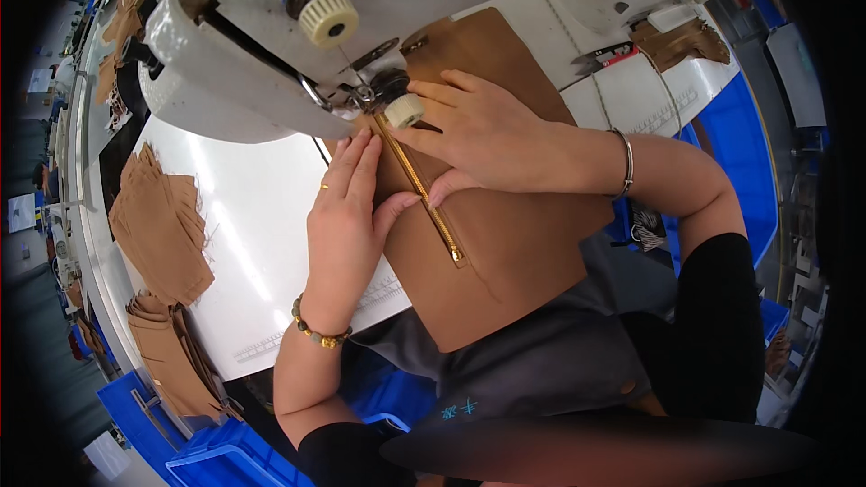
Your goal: Sewing a zipper and assembling a brown leather pouch using an industrial sewing machine.
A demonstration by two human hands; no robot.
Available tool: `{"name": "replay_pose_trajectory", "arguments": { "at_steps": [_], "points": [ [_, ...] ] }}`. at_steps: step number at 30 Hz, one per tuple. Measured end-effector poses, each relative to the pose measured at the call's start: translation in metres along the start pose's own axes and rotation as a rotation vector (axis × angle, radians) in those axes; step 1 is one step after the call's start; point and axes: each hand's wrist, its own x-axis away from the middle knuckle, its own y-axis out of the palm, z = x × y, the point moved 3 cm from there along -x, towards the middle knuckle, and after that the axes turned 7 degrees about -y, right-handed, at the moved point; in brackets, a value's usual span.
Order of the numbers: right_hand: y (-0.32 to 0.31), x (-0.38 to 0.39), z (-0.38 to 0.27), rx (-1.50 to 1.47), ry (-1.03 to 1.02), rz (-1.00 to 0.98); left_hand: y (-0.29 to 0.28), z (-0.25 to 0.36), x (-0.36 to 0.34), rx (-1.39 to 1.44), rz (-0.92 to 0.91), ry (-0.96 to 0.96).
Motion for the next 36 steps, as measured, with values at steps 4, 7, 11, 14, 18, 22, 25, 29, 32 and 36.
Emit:
{"name": "replay_pose_trajectory", "arguments": {
  "at_steps": [4,7,11,14,18,22,25,29,32,36],
  "points": [
    [0.002,0.000,0.002,-0.036,0.051,-0.064,0.001,0.004,-0.003,-0.133,-0.009,0.087],
    [0.003,0.000,0.002,-0.048,0.053,-0.072,0.000,0.004,-0.003,-0.149,-0.009,0.100],
    [0.002,0.000,0.000,0.010,0.015,0.006,0.000,0.004,-0.003,-0.141,-0.028,0.078],
    [0.003,0.000,0.002,0.020,0.017,0.018,0.000,0.004,-0.004,-0.152,-0.018,0.087],
    [0.004,-0.002,0.006,0.010,0.004,0.020,0.000,0.004,-0.008,-0.157,0.010,0.098],
    [0.003,-0.003,0.007,0.021,-0.004,0.023,0.001,0.003,-0.008,-0.173,0.005,0.089],
    [0.004,-0.002,0.009,-0.024,-0.007,0.016,0.002,0.002,-0.008,-0.171,0.006,0.088],
    [0.008,0.006,-0.003,-0.058,0.020,-0.037,0.003,0.003,-0.004,-0.132,0.018,0.073],
    [0.007,0.023,-0.039,-0.041,0.065,-0.093,0.003,0.006,0.017,0.302,0.008,-0.127],
    [-0.016,0.062,-0.098,-0.267,0.005,-0.026,-0.003,0.013,0.063,1.132,0.115,-0.521]
  ]
}}
